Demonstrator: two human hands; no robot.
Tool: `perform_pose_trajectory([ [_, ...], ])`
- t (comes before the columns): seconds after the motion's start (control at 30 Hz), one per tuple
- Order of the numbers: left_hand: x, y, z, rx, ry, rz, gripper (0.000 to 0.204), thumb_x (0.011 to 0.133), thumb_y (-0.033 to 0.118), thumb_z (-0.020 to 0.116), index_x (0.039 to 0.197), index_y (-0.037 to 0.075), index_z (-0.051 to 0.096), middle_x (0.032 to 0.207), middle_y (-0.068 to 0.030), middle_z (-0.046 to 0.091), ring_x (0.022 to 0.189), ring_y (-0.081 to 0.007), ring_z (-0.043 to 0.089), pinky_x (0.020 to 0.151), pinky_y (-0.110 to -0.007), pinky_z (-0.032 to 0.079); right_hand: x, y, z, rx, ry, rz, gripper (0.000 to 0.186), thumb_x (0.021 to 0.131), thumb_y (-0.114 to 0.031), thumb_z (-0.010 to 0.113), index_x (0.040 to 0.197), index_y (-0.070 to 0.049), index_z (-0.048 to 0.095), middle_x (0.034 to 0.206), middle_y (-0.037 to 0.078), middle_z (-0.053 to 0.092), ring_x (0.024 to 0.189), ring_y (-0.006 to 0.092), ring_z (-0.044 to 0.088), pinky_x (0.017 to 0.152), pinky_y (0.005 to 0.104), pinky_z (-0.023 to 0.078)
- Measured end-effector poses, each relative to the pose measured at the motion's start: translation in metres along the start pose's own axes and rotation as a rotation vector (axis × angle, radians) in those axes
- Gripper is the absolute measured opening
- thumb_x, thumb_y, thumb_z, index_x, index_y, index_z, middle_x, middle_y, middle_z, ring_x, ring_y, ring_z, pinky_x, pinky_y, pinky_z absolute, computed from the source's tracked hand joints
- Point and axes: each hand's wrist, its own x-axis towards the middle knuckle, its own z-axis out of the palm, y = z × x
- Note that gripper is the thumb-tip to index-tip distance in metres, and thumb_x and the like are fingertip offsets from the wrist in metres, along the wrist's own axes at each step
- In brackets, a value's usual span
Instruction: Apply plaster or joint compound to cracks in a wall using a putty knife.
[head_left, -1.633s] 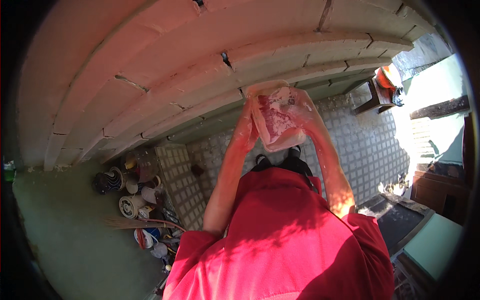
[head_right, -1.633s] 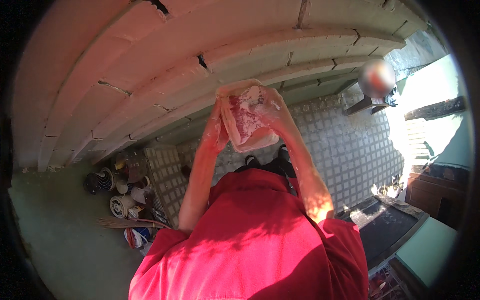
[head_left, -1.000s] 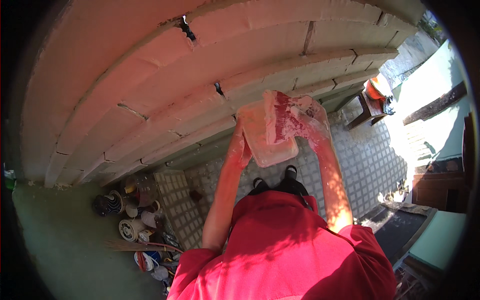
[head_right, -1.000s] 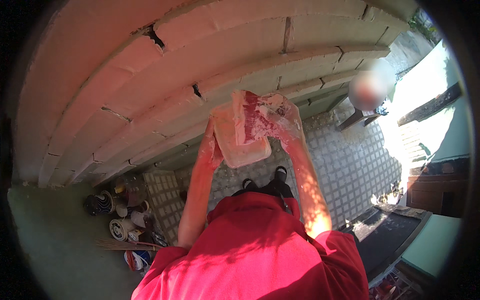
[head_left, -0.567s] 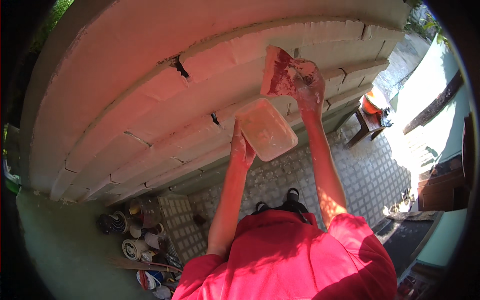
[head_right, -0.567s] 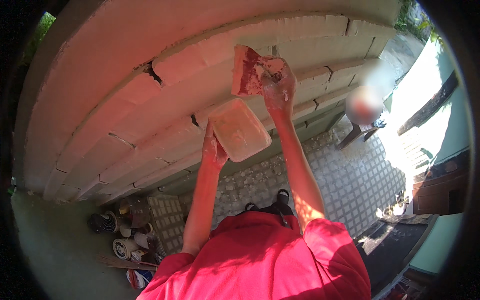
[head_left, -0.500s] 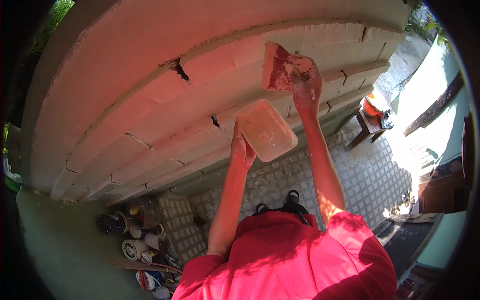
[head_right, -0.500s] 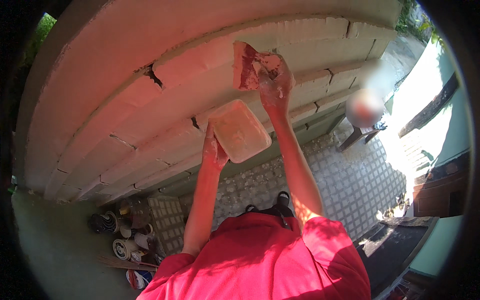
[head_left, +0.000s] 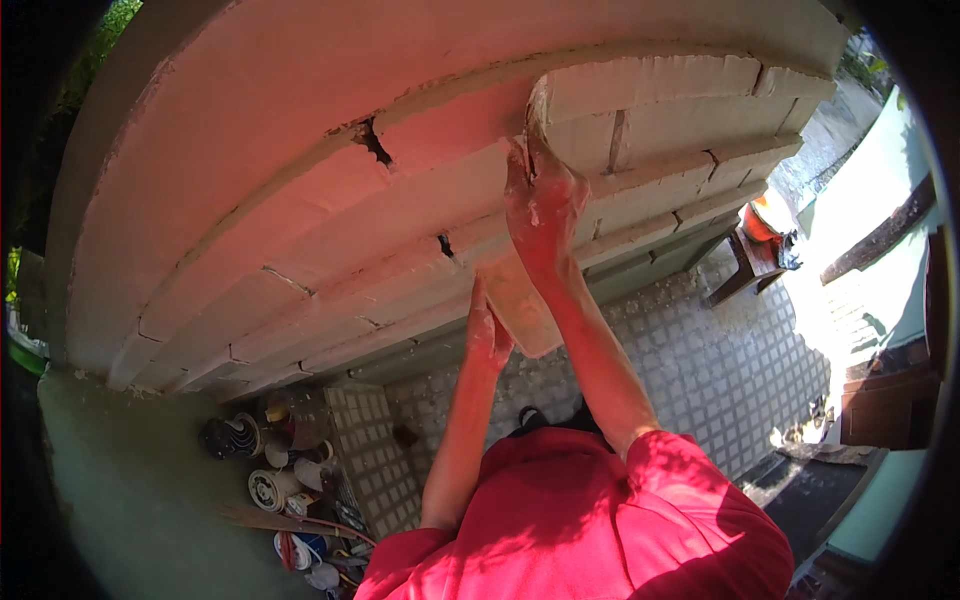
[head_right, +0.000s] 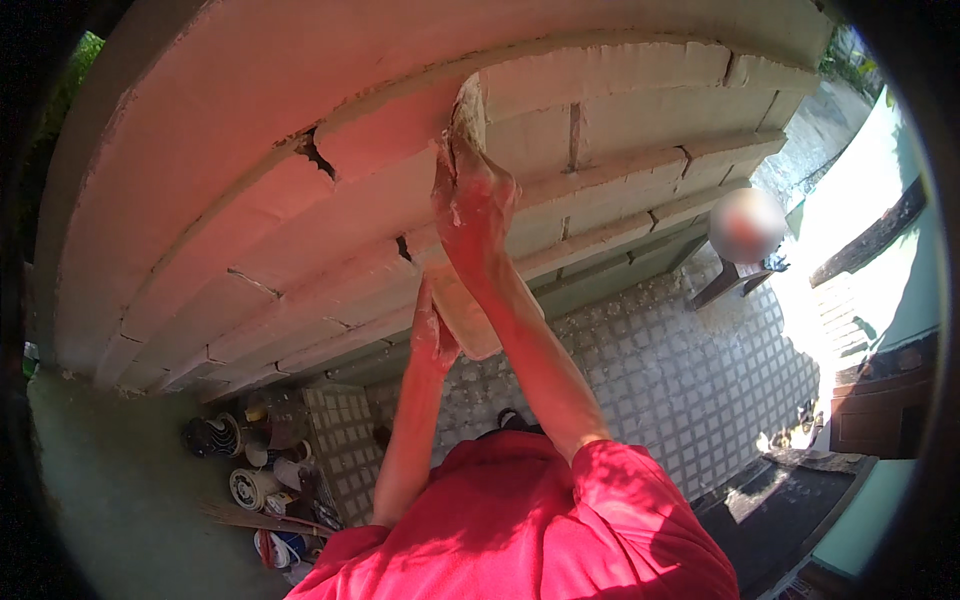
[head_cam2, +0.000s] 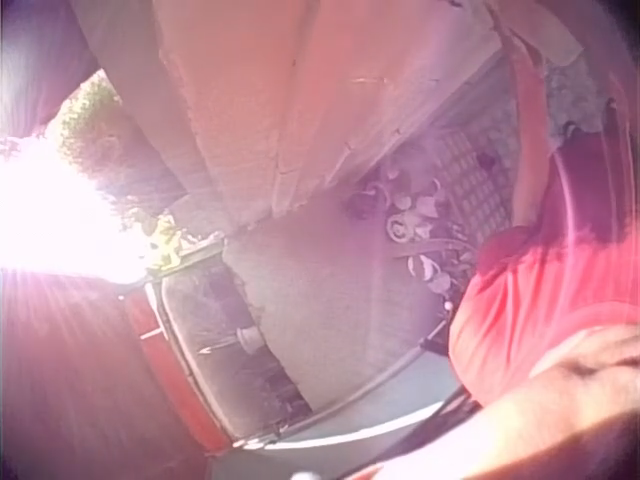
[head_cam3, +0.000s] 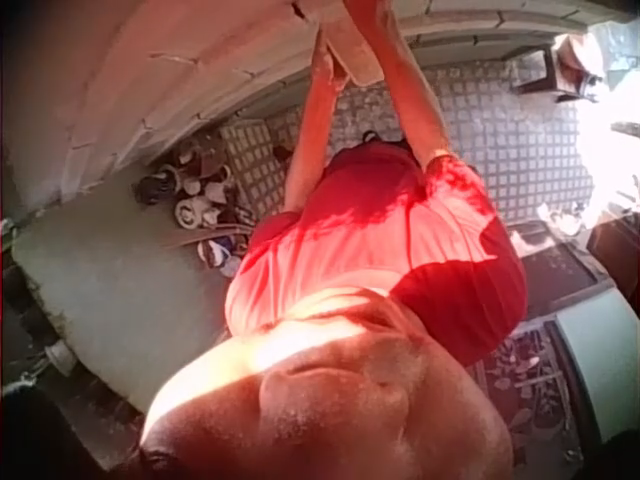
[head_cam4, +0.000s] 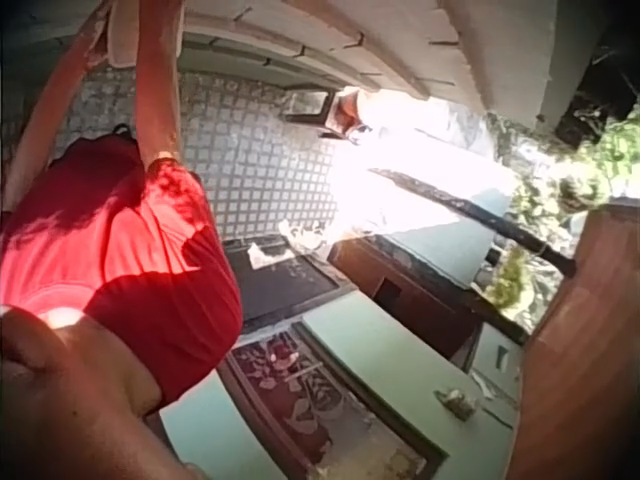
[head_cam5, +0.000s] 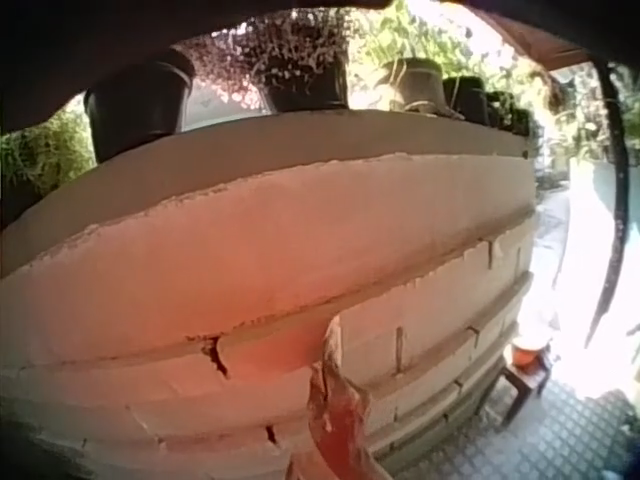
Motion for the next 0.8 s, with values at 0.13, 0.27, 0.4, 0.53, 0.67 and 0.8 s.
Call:
perform_pose_trajectory([
  [0.13, -0.01, 0.003, -0.008, -0.01, 0.027, 0.03, 0.058, 0.1, 0.047, 0.046, 0.142, 0.008, 0.039, 0.138, -0.0072, 0.051, 0.122, -0.0228, 0.054, 0.101, -0.038, 0.048, -0.011, -0.012, 0.019, 0.039, -0.014, -0.025, 0.007, 0.084, -0.003, 0.062, 0.09, 0.001, 0.061, 0.062, 0.018, 0.055, 0.052, 0.0358, 0.051, 0.051, 0.0345, 0.043],
  [0.27, -0.014, 0.007, -0.018, 0.03, 0.047, 0.046, 0.062, 0.099, 0.049, 0.046, 0.144, 0.007, 0.036, 0.141, -0.0077, 0.048, 0.127, -0.0195, 0.049, 0.104, -0.034, 0.043, -0.028, -0.029, 0.032, 0.042, -0.083, 0.035, 0.004, 0.084, -0.003, 0.061, 0.087, 0.0, 0.06, 0.065, 0.02, 0.057, 0.058, 0.0395, 0.056, 0.053, 0.0386, 0.045],
  [0.4, -0.023, 0.009, -0.016, 0.104, 0.054, 0.038, 0.063, 0.099, 0.048, 0.046, 0.146, 0.008, 0.035, 0.143, -0.007, 0.046, 0.129, -0.0191, 0.047, 0.105, -0.034, 0.041, -0.046, -0.034, 0.039, 0.074, -0.047, -0.063, 0.004, 0.084, -0.002, 0.06, 0.087, 0.0, 0.06, 0.067, 0.021, 0.057, 0.06, 0.0405, 0.057, 0.053, 0.0398, 0.046],
  [0.53, -0.024, 0.009, -0.023, 0.071, 0.006, 0.05, 0.063, 0.099, 0.05, 0.045, 0.146, 0.009, 0.035, 0.143, -0.0062, 0.047, 0.129, -0.019, 0.047, 0.106, -0.034, 0.041, -0.047, -0.038, 0.017, 0.146, -0.119, 0.007, 0.013, 0.085, -0.003, 0.058, 0.096, -0.001, 0.064, 0.072, 0.022, 0.058, 0.059, 0.0392, 0.054, 0.054, 0.0354, 0.046],
  [0.67, -0.027, 0.008, -0.026, 0.087, 0.018, -0.003, 0.065, 0.098, 0.054, 0.043, 0.145, 0.009, 0.036, 0.142, -0.0064, 0.048, 0.126, -0.0219, 0.051, 0.103, -0.037, 0.044, -0.029, -0.019, -0.018, 0.085, -0.021, 0.051, 0.022, 0.085, 0.0, 0.056, 0.105, 0.002, 0.065, 0.077, 0.022, 0.062, 0.066, 0.0361, 0.063, 0.058, 0.0371, 0.049],
  [0.8, -0.038, 0.012, -0.031, 0.018, 0.03, -0.057, 0.061, 0.099, 0.051, 0.045, 0.142, 0.009, 0.039, 0.137, -0.0086, 0.052, 0.121, -0.0268, 0.054, 0.1, -0.043, 0.048, 0.013, 0.009, -0.044, 0.04, 0.096, 0.12, 0.023, 0.087, -0.003, 0.056, 0.106, -0.001, 0.068, 0.069, 0.022, 0.057, 0.054, 0.031, 0.056, 0.053, 0.0347, 0.044],
])
